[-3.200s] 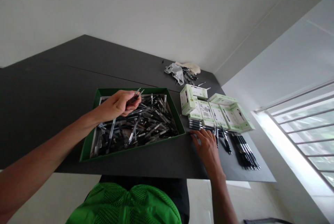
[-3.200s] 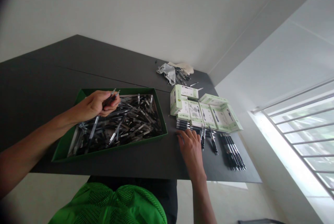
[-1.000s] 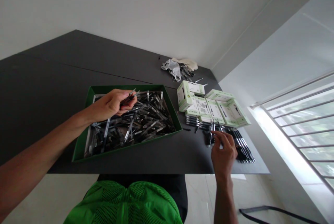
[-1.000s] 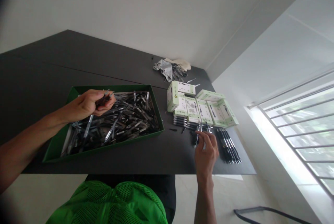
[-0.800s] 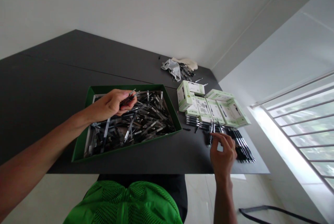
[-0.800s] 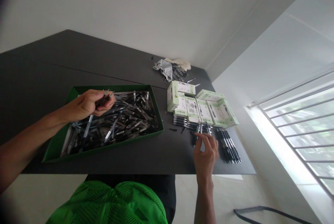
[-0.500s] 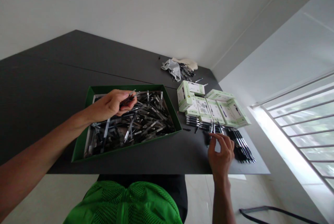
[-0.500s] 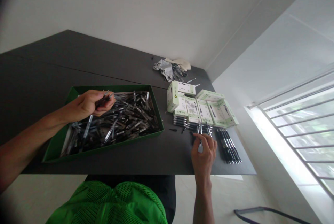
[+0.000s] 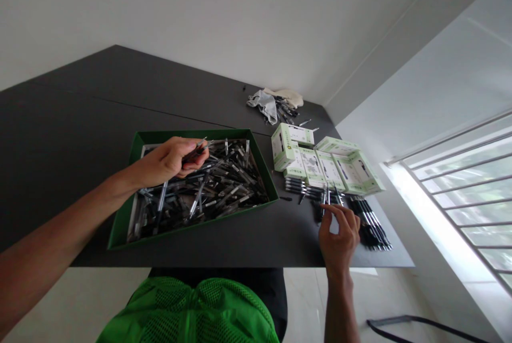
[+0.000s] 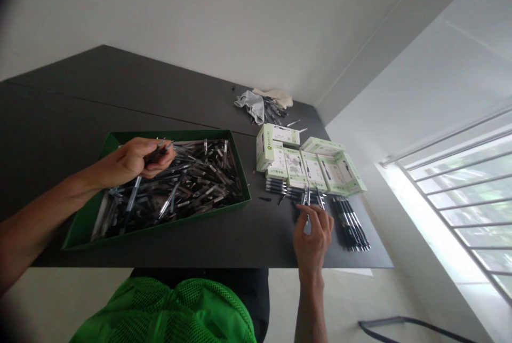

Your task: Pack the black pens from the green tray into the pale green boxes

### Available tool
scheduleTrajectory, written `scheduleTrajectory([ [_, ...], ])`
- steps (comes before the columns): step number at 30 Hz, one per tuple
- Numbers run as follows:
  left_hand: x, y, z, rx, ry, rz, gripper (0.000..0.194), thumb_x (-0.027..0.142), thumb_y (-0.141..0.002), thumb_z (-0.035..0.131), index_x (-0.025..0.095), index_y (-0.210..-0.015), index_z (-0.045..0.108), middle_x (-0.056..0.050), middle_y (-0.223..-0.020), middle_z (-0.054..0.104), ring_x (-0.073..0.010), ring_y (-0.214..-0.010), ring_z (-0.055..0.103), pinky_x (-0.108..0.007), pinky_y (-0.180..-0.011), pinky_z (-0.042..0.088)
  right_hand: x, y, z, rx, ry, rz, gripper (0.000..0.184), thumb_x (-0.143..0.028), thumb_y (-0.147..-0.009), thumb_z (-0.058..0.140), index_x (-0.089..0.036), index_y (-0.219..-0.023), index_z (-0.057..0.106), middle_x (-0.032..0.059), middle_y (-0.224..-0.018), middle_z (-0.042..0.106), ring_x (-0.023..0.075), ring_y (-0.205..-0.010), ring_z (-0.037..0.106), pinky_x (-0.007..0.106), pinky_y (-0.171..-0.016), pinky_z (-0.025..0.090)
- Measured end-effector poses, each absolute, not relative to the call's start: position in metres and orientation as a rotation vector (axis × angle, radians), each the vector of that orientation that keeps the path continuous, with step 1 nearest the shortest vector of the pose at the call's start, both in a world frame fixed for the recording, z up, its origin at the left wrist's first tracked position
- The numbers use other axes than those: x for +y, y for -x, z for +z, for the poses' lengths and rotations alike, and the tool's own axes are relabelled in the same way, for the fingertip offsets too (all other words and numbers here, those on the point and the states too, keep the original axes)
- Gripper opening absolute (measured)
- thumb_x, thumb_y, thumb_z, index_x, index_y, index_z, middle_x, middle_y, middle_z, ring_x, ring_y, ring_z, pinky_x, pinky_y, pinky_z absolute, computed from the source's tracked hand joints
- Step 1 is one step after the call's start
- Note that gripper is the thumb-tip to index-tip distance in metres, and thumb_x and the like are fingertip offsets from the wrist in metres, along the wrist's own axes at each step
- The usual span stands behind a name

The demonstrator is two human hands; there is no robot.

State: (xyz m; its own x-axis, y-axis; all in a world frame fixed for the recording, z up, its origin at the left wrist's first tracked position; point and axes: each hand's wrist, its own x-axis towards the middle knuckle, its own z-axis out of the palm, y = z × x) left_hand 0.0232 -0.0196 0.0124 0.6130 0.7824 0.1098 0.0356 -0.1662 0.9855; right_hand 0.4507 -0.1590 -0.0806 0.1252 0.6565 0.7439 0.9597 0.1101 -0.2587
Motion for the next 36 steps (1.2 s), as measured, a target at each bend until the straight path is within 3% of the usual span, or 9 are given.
scheduleTrajectory([
  [12,-0.019,-0.024,0.013,0.701,-1.63,0.761,0.045,0.035,-0.113,0.03,0.019,-0.075,0.048,0.005,-0.063,0.036,-0.0075,-0.05,0.029,-0.019,-0.043,0.027,-0.159,-0.45,-0.081,-1.594,1.66,-0.457,0.021,-0.022,-0.102,0.056,-0.02,-0.097,0.076,0.0087,-0.098,0.07,0.0244,-0.091,0.06,0.04,-0.086,0.046],
  [31,-0.021,-0.024,0.017,0.679,-1.621,0.76,0.044,0.034,-0.112,0.031,0.019,-0.075,0.048,0.005,-0.063,0.035,-0.0082,-0.051,0.028,-0.02,-0.044,0.026,-0.159,-0.446,-0.079,-1.657,1.579,-0.526,0.019,-0.013,-0.1,0.059,-0.02,-0.097,0.076,0.008,-0.097,0.071,0.024,-0.091,0.061,0.039,-0.085,0.048],
  [36,-0.02,-0.025,0.015,0.7,-1.638,0.767,0.043,0.036,-0.112,0.032,0.019,-0.077,0.049,0.005,-0.062,0.035,-0.0091,-0.051,0.028,-0.021,-0.044,0.025,-0.158,-0.422,-0.058,-1.623,1.45,-0.511,0.018,-0.01,-0.099,0.061,-0.021,-0.092,0.072,0.0056,-0.093,0.069,0.022,-0.087,0.062,0.038,-0.082,0.048],
])
